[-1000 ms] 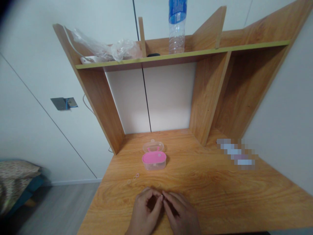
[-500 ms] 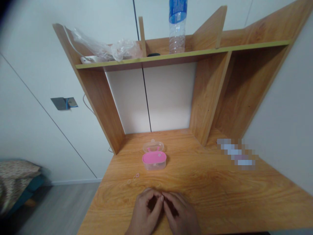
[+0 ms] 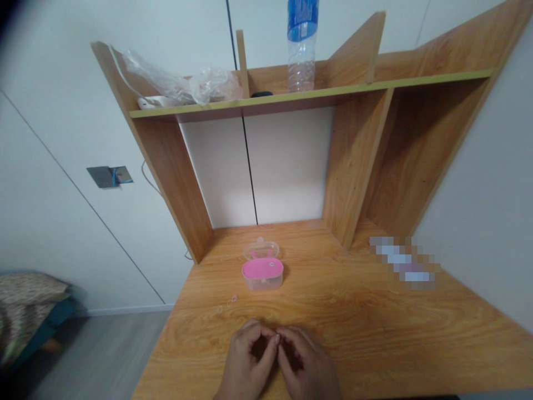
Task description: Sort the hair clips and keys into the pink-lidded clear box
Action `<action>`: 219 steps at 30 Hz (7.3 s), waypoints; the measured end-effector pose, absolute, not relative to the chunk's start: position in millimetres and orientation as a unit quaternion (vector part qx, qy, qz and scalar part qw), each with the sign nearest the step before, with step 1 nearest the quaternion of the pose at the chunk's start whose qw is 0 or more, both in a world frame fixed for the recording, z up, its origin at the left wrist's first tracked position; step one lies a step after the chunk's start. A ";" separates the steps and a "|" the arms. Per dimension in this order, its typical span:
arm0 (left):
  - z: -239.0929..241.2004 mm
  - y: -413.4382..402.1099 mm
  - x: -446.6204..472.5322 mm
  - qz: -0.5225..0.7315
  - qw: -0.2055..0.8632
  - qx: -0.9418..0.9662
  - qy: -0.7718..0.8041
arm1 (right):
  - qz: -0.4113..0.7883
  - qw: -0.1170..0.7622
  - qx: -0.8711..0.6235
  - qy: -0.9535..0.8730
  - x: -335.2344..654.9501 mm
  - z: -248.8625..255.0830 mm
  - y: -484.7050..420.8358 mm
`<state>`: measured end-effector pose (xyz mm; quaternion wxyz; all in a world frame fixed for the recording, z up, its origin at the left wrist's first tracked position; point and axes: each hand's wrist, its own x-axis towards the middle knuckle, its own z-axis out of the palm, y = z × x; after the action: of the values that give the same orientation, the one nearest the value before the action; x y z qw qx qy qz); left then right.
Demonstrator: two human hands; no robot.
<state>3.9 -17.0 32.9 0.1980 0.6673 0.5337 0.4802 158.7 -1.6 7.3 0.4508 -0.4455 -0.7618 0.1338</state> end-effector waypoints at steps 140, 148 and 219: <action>38.1 -19.6 3.7 0.515 0.221 0.656 0.506 | 0.123 0.479 -0.390 -0.777 161.3 12.3 -1.8; 40.3 -20.9 3.4 0.504 0.225 0.665 0.504 | 0.121 0.467 -0.401 -0.779 162.2 13.6 -2.4; 41.0 -20.4 2.3 0.503 0.233 0.683 0.475 | 0.115 0.505 -0.403 -0.755 162.5 5.9 -2.3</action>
<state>2.3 -20.4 41.0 0.2331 0.6834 0.4746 0.5033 162.5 -2.3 5.9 0.5052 -0.4026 -0.7546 0.1147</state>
